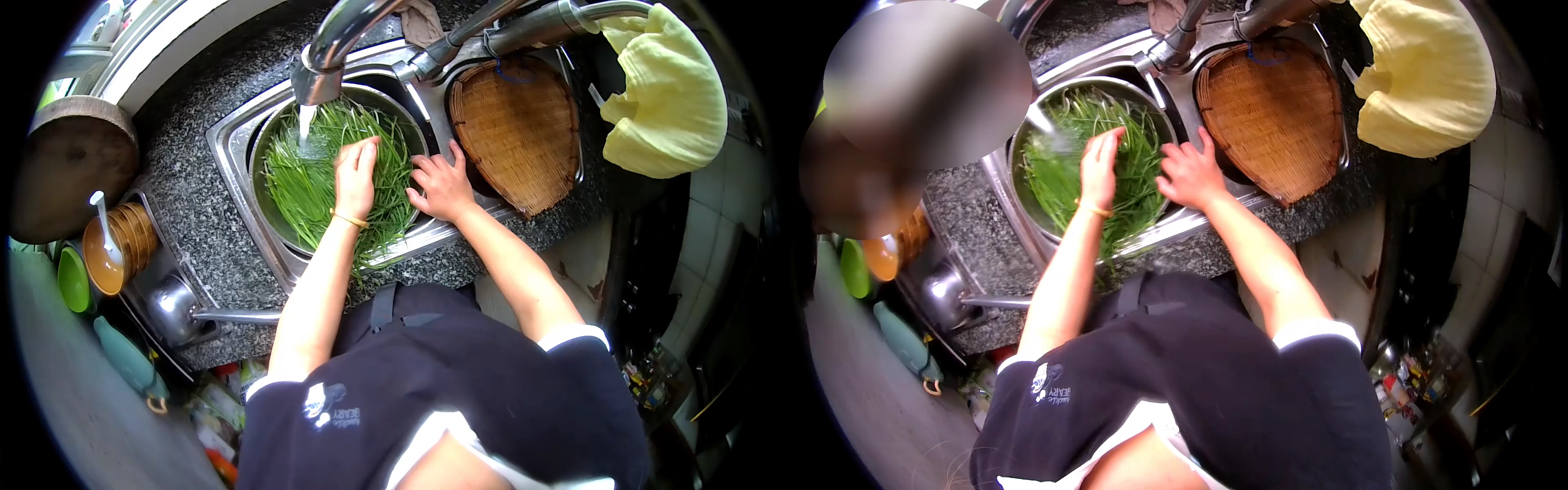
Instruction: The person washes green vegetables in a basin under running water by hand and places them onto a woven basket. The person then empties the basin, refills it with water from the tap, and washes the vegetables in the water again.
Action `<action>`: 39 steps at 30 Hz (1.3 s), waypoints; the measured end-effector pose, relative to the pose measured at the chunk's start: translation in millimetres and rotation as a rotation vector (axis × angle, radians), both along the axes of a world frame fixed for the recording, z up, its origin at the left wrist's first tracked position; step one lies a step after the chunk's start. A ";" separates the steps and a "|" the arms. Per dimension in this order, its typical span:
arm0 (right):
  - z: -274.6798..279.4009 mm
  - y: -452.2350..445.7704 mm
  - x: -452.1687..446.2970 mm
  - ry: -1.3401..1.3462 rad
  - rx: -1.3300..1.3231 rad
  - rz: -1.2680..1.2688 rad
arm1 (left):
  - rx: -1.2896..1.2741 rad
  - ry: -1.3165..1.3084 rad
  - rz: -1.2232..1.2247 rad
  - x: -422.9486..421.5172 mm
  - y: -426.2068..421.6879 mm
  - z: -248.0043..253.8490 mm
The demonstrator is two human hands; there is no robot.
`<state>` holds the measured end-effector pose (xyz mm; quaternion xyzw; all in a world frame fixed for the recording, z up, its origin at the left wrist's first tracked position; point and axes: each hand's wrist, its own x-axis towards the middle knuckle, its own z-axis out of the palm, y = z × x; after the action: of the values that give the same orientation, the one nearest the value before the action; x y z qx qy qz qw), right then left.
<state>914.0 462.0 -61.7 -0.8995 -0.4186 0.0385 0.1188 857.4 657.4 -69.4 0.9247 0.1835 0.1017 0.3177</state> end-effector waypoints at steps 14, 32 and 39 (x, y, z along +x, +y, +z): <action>1.5 -2.0 -3.8 0.040 0.065 -0.007 | 0.336 0.478 -0.204 -14.0 38.8 -28.7; 58.1 87.4 46.7 1.031 1.207 -0.765 | 0.157 0.195 0.174 -52.7 106.2 5.0; 46.9 96.9 48.6 0.974 1.104 -0.687 | 0.118 0.284 0.160 -48.4 104.5 -0.1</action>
<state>962.7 558.9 -14.8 -0.6718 0.0209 0.1750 0.7195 809.0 761.9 -69.5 0.9292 0.2933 0.0057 0.2248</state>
